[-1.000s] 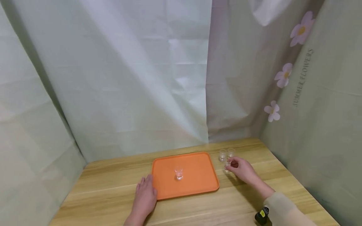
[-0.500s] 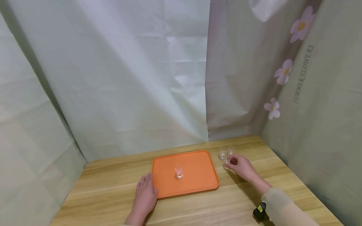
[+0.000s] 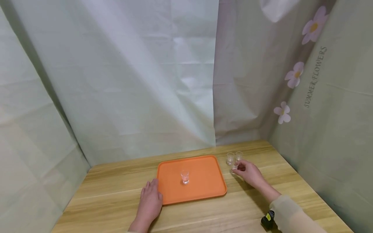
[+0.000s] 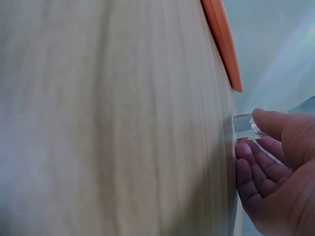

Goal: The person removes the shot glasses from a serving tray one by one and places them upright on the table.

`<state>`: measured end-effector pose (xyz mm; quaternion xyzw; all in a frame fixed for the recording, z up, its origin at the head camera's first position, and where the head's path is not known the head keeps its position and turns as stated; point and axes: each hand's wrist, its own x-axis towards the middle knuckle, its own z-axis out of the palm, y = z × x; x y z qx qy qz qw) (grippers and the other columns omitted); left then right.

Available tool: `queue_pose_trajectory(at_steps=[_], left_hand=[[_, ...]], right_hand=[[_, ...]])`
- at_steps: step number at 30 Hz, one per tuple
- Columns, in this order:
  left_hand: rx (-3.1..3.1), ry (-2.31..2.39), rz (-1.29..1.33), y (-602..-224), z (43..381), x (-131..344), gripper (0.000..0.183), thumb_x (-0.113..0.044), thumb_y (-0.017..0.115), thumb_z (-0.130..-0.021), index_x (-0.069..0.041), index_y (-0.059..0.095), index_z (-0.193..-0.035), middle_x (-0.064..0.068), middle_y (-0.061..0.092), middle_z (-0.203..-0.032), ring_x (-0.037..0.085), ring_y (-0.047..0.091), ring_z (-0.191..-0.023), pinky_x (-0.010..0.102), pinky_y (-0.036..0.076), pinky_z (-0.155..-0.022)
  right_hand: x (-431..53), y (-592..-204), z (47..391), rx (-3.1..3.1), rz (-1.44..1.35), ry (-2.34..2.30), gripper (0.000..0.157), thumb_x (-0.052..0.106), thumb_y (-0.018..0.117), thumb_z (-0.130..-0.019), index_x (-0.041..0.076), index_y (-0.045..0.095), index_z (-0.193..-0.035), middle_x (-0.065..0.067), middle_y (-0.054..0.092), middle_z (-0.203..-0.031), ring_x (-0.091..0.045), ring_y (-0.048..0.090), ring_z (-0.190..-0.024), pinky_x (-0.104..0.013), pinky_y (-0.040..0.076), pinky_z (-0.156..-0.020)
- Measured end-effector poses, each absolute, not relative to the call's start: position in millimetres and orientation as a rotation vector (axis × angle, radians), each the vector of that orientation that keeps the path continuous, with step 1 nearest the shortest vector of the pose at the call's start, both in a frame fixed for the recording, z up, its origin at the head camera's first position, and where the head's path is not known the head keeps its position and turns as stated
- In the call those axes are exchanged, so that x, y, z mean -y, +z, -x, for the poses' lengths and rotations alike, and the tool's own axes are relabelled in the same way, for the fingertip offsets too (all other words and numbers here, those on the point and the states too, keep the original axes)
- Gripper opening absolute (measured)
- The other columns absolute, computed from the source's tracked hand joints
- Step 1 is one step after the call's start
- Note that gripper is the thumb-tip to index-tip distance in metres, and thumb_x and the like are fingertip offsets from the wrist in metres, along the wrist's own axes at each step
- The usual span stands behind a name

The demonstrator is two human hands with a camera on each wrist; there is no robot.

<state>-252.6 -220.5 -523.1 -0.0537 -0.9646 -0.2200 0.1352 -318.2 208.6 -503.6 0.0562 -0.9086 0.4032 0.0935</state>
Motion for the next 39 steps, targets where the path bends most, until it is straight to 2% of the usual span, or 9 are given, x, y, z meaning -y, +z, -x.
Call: queue_pose_trajectory(at_steps=[6, 12, 16, 20, 25, 31, 39], left_hand=[[2.807, -0.64, 0.146, -523.6, 254.4, 221.0, 0.053, -0.007, 0.05, -0.098, 0.01, 0.041, -0.148, 0.028, 0.041, -0.152, 0.051, 0.03, -0.143, 0.065, 0.019, -0.116], [2.822, -0.652, 0.144, -523.9, 252.8, 220.8, 0.053, -0.008, 0.05, -0.099, 0.01, 0.041, -0.148, 0.028, 0.041, -0.152, 0.05, 0.029, -0.143, 0.065, 0.019, -0.116], [2.817, -0.652, 0.138, -524.4, 252.2, 220.0, 0.053, -0.007, 0.051, -0.098, 0.01, 0.041, -0.148, 0.028, 0.041, -0.152, 0.05, 0.03, -0.143, 0.065, 0.019, -0.116], [2.815, -0.646, 0.139, -523.9, 252.8, 219.8, 0.054, -0.007, 0.052, -0.098, 0.01, 0.041, -0.148, 0.028, 0.042, -0.152, 0.051, 0.03, -0.142, 0.065, 0.02, -0.116], [2.824, -0.65, 0.138, -522.0, 252.5, 220.8, 0.054, -0.007, 0.051, -0.098, 0.01, 0.04, -0.148, 0.028, 0.041, -0.152, 0.05, 0.03, -0.143, 0.065, 0.019, -0.116], [2.822, -0.645, 0.134, -520.6, 251.0, 220.9, 0.053, -0.007, 0.051, -0.098, 0.01, 0.041, -0.148, 0.028, 0.041, -0.152, 0.051, 0.03, -0.143, 0.065, 0.019, -0.116], [2.808, -0.654, 0.137, -521.1, 252.4, 219.7, 0.054, -0.006, 0.051, -0.097, 0.01, 0.041, -0.147, 0.029, 0.042, -0.151, 0.051, 0.031, -0.142, 0.065, 0.02, -0.116]], right_hand=[[-206.6, -503.1, 320.7, 2.717, -0.149, 1.164, 0.024, 0.024, 0.078, -0.089, 0.011, 0.07, -0.107, 0.0, 0.07, -0.096, -0.019, 0.067, -0.092, -0.041, 0.055, -0.081], [-206.2, -502.8, 318.0, 2.719, -0.152, 1.175, 0.026, 0.022, 0.08, -0.088, 0.008, 0.07, -0.108, -0.001, 0.071, -0.094, -0.019, 0.067, -0.09, -0.04, 0.055, -0.08], [-209.3, -503.1, 315.6, 2.707, -0.158, 1.23, 0.039, 0.023, 0.08, -0.088, 0.003, 0.069, -0.119, -0.002, 0.072, -0.099, -0.021, 0.068, -0.093, -0.041, 0.056, -0.083], [-212.3, -500.2, 310.0, 2.693, -0.18, 1.269, 0.054, 0.024, 0.079, -0.089, -0.002, 0.061, -0.133, -0.011, 0.071, -0.111, -0.028, 0.069, -0.101, -0.046, 0.055, -0.09], [-213.0, -487.0, 295.7, 2.665, -0.212, 1.266, 0.059, 0.025, 0.077, -0.091, -0.003, 0.056, -0.139, -0.02, 0.065, -0.127, -0.037, 0.064, -0.114, -0.05, 0.053, -0.096], [-206.5, -469.3, 283.9, 2.592, -0.265, 1.158, 0.061, 0.026, 0.078, -0.09, 0.0, 0.055, -0.141, -0.019, 0.062, -0.134, -0.04, 0.056, -0.125, -0.059, 0.043, -0.104], [-177.1, -454.9, 281.5, 2.529, -0.414, 1.198, 0.065, 0.026, 0.08, -0.088, 0.004, 0.054, -0.144, -0.015, 0.058, -0.141, -0.037, 0.049, -0.133, -0.059, 0.038, -0.109]])
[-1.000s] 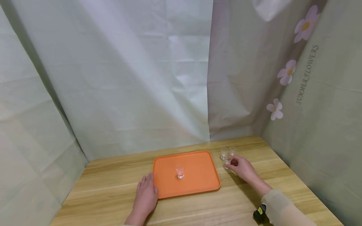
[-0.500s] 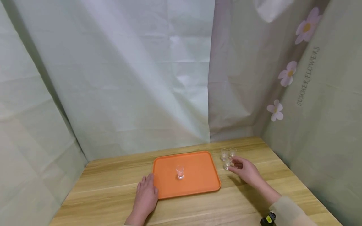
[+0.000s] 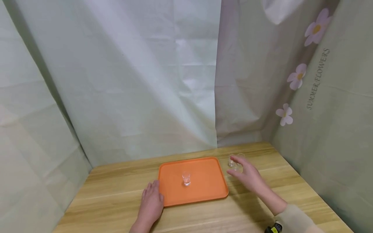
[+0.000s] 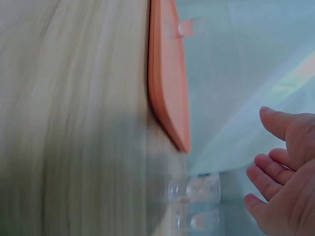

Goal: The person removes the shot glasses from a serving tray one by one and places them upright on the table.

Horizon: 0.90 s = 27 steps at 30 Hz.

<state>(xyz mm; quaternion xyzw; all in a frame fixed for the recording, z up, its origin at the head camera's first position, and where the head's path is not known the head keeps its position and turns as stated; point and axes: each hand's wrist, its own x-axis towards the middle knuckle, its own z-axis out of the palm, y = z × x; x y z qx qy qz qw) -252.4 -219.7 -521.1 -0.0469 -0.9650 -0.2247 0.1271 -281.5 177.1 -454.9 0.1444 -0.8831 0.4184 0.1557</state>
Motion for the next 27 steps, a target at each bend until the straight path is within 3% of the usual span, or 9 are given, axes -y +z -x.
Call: queue_pose_trajectory(at_steps=[10, 19, 27], left_hand=[[2.809, -0.638, 0.138, -524.3, 251.3, 220.8, 0.054, -0.006, 0.052, -0.097, 0.01, 0.041, -0.147, 0.029, 0.042, -0.151, 0.052, 0.031, -0.142, 0.065, 0.019, -0.116], [2.825, -0.653, 0.141, -527.4, 253.3, 217.4, 0.055, -0.006, 0.054, -0.096, 0.011, 0.041, -0.147, 0.03, 0.042, -0.15, 0.051, 0.032, -0.141, 0.066, 0.021, -0.115], [2.827, -0.642, 0.113, -524.9, 252.9, 220.3, 0.055, -0.008, 0.056, -0.097, 0.01, 0.041, -0.147, 0.029, 0.042, -0.151, 0.051, 0.031, -0.142, 0.066, 0.021, -0.115]], right_hand=[[-129.8, -458.1, 276.0, 2.597, -0.56, 1.236, 0.066, 0.034, 0.081, -0.086, 0.016, 0.056, -0.145, -0.002, 0.058, -0.142, -0.026, 0.052, -0.132, -0.051, 0.043, -0.107], [-108.0, -479.9, 270.4, 2.68, -0.851, 1.41, 0.072, 0.036, 0.074, -0.093, 0.019, 0.041, -0.154, -0.003, 0.048, -0.151, -0.028, 0.051, -0.132, -0.054, 0.045, -0.105], [-89.5, -493.5, 275.4, 2.659, -0.912, 1.45, 0.072, 0.037, 0.073, -0.093, 0.018, 0.041, -0.154, -0.003, 0.049, -0.149, -0.028, 0.052, -0.132, -0.052, 0.045, -0.106]])
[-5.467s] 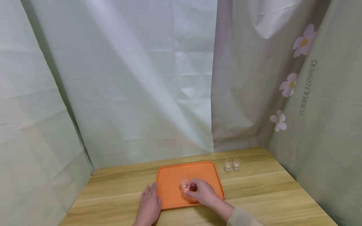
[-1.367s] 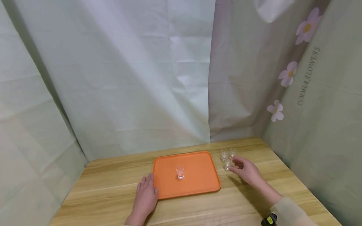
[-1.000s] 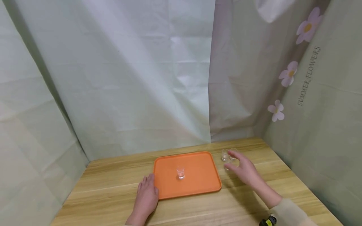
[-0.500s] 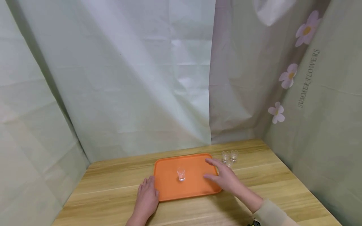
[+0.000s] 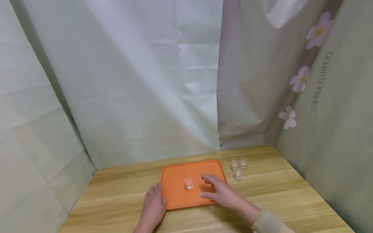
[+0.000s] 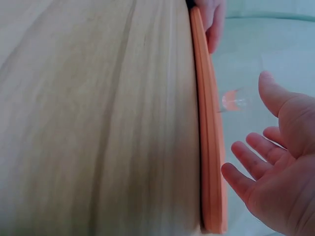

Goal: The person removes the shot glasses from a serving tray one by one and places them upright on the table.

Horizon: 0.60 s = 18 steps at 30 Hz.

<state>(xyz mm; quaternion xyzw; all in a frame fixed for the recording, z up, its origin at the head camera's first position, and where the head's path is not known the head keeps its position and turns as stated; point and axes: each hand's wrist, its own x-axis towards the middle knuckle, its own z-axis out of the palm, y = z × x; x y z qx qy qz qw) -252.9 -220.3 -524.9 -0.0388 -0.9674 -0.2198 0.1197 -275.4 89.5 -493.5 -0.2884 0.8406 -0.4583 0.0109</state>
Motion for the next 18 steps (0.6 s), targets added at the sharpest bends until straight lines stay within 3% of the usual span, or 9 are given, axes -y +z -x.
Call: queue_pose_trajectory(at_steps=[18], left_hand=[[2.812, -0.616, 0.122, -524.8, 250.1, 219.6, 0.054, -0.007, 0.054, -0.097, 0.01, 0.042, -0.147, 0.03, 0.044, -0.149, 0.05, 0.033, -0.141, 0.065, 0.022, -0.115]], right_hand=[[-60.5, -502.9, 295.2, -2.654, 0.842, -1.38, 0.074, 0.037, 0.075, -0.091, 0.008, 0.045, -0.152, -0.002, 0.056, -0.144, -0.025, 0.055, -0.128, -0.048, 0.045, -0.106]])
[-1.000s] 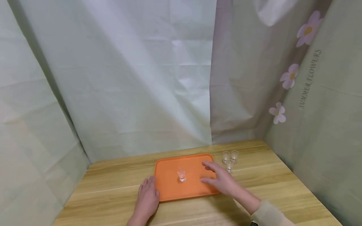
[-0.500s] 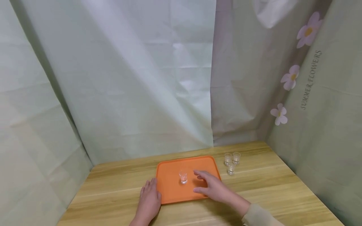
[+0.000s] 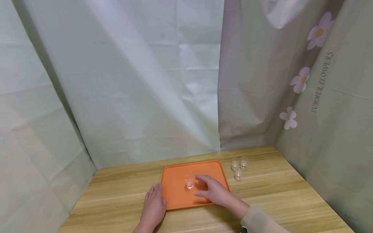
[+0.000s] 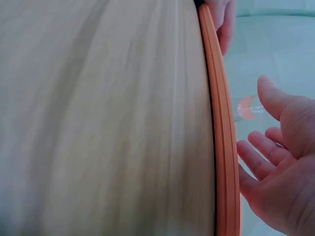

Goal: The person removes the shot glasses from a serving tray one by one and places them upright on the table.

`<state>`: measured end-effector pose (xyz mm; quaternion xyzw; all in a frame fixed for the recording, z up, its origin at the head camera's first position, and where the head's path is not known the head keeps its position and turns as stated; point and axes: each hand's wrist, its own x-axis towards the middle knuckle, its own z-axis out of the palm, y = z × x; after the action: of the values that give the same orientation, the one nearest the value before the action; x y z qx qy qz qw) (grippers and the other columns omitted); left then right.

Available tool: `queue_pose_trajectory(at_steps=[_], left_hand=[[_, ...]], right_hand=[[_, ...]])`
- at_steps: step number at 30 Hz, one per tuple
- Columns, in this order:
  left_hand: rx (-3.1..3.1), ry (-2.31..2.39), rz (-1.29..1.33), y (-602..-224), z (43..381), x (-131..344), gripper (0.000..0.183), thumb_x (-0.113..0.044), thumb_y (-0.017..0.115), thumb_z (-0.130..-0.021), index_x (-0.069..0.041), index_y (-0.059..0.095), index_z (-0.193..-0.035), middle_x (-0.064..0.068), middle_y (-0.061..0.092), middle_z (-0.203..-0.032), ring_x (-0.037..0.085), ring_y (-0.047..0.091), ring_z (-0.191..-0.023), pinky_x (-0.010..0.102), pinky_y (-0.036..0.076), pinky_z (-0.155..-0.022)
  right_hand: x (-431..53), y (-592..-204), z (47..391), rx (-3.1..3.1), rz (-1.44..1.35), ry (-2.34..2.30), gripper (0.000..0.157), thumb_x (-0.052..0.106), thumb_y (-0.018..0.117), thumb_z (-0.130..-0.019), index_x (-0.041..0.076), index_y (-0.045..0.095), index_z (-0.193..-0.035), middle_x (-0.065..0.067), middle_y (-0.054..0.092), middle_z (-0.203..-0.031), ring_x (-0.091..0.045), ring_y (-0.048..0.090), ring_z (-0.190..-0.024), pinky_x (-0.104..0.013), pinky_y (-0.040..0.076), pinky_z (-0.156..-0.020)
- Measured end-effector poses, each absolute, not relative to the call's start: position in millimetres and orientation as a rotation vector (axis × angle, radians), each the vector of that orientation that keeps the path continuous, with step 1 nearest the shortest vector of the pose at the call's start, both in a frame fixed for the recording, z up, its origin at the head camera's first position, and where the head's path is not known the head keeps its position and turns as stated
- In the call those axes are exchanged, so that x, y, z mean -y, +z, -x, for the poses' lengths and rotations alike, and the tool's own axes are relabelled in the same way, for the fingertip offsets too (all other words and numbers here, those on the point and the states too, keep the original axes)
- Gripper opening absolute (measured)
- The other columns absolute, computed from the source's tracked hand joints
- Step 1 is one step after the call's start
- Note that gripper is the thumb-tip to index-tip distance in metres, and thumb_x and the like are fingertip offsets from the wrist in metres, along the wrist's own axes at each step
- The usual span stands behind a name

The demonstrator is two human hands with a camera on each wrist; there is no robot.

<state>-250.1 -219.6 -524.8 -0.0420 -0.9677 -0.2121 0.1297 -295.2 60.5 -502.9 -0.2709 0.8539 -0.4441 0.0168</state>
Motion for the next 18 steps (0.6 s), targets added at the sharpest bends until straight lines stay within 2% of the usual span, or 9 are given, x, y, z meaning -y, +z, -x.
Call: queue_pose_trajectory(at_steps=[9, 18], left_hand=[[2.826, -0.629, 0.099, -523.5, 248.6, 217.7, 0.054, -0.007, 0.056, -0.096, 0.009, 0.043, -0.146, 0.029, 0.044, -0.149, 0.051, 0.033, -0.141, 0.066, 0.021, -0.115], [2.818, -0.595, 0.102, -527.5, 250.4, 220.0, 0.054, -0.007, 0.057, -0.096, 0.009, 0.044, -0.146, 0.029, 0.044, -0.149, 0.05, 0.034, -0.141, 0.065, 0.022, -0.115]], right_hand=[[-55.9, -502.5, 298.7, -2.631, 0.803, -1.46, 0.071, 0.033, 0.077, -0.09, 0.005, 0.048, -0.149, -0.009, 0.06, -0.139, -0.028, 0.059, -0.124, -0.047, 0.047, -0.104], [-46.6, -506.3, 301.9, -2.623, 0.797, -1.499, 0.068, 0.029, 0.08, -0.088, 0.001, 0.053, -0.143, -0.008, 0.065, -0.131, -0.027, 0.062, -0.118, -0.044, 0.05, -0.101]])
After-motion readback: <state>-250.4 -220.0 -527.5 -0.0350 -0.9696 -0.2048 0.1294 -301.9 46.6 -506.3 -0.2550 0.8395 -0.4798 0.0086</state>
